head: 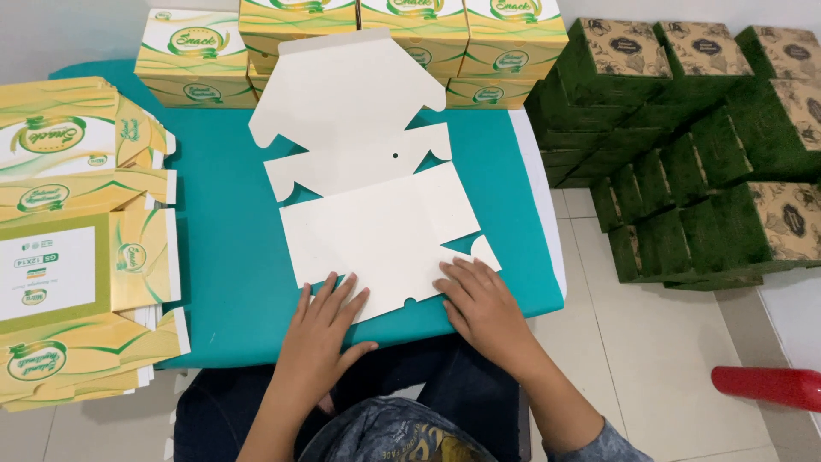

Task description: The person folds flat cardboard pieces into rectangular boxes by hand, aligning flaps and tucking tabs to form the structure. The person then places the completed box onto a stack of similar boxes.

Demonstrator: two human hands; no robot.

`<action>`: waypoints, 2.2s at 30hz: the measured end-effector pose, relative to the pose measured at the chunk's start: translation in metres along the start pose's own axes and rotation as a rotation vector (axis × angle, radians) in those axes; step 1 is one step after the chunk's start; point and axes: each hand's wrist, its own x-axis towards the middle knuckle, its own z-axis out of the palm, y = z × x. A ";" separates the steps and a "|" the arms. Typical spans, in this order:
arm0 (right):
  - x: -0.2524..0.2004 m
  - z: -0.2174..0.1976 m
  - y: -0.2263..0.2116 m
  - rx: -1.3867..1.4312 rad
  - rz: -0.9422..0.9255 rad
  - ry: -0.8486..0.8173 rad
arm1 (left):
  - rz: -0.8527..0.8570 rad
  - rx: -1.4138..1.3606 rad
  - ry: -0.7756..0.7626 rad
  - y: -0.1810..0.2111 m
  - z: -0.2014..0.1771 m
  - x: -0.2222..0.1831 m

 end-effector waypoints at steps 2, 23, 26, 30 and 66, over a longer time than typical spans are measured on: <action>0.002 -0.002 0.008 0.026 0.058 -0.121 | 0.029 -0.104 -0.083 -0.005 -0.001 0.000; 0.031 0.011 0.023 -0.172 0.152 0.147 | -0.139 0.151 0.369 -0.020 -0.031 0.042; 0.029 0.039 0.023 -0.276 0.329 0.045 | -0.331 0.305 0.260 -0.025 -0.006 0.051; 0.029 0.054 -0.021 -0.206 0.211 0.095 | -0.366 0.341 0.272 -0.015 0.003 0.050; -0.035 0.018 -0.002 -0.111 0.249 -0.282 | 0.067 -0.532 0.000 0.034 0.008 -0.024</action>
